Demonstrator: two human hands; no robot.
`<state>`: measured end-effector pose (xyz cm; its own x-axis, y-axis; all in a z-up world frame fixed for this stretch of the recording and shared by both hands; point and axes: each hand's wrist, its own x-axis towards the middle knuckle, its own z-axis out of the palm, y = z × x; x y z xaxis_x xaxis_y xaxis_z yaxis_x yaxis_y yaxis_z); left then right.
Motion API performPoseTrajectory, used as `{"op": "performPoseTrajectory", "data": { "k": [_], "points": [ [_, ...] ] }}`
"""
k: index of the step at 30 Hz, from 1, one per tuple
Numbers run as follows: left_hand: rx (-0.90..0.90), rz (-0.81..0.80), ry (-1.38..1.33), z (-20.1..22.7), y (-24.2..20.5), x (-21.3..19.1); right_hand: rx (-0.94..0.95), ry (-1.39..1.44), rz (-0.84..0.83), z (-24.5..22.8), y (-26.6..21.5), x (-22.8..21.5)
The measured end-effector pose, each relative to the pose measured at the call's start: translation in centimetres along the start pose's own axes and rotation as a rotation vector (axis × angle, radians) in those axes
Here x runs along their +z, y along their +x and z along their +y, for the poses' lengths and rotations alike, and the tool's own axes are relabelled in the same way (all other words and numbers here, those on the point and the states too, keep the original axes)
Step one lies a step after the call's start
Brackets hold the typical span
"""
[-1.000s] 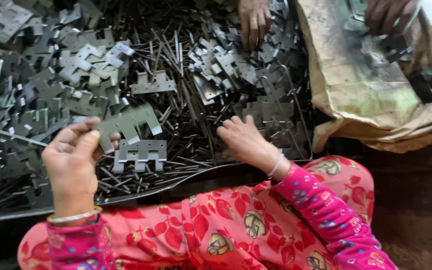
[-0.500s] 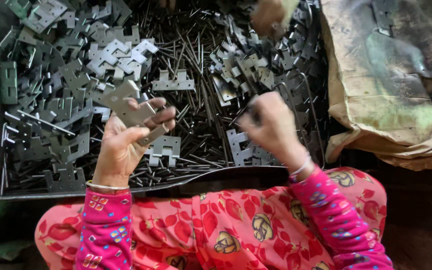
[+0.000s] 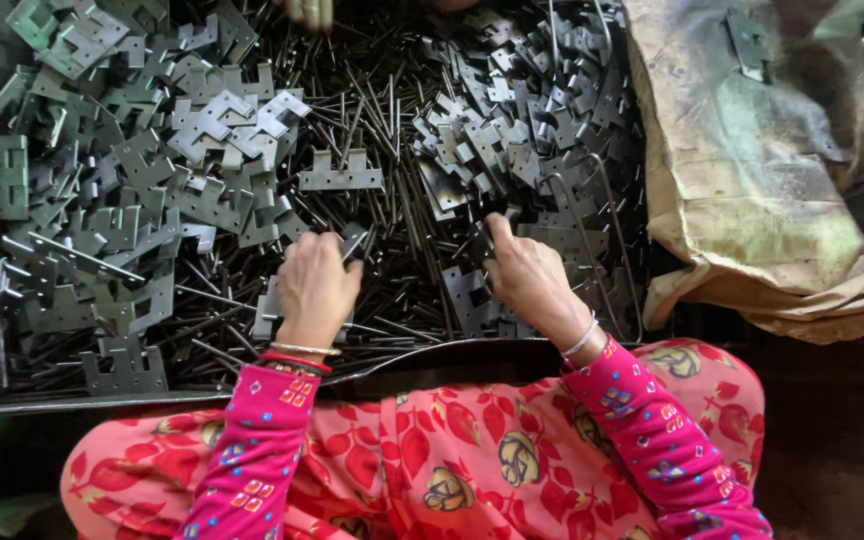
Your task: The person sits on the floor and repeatedly picks up metal plates and pins from a tray, inserts the pins into the plates, and places the assembled units into a sack. The process is continuous and repetitive throughout the clip.
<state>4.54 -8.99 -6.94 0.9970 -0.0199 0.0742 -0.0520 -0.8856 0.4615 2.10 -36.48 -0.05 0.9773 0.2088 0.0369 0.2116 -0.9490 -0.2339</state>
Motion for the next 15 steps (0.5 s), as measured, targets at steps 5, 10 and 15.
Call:
{"op": "performPoseTrajectory", "data": {
  "k": [5,10,15],
  "points": [
    [0.089,0.015,0.118,0.1,-0.1,0.1,-0.148,0.044,0.266,-0.7,-0.8,-0.1],
    [0.076,0.021,-0.341,0.4,0.4,-2.0,-0.133,-0.029,0.109,-0.8,-0.6,0.7],
    [-0.216,-0.226,-1.474,-1.0,-0.6,-7.2,-0.035,0.303,0.177,-0.2,-0.1,-0.1]
  ]
}}
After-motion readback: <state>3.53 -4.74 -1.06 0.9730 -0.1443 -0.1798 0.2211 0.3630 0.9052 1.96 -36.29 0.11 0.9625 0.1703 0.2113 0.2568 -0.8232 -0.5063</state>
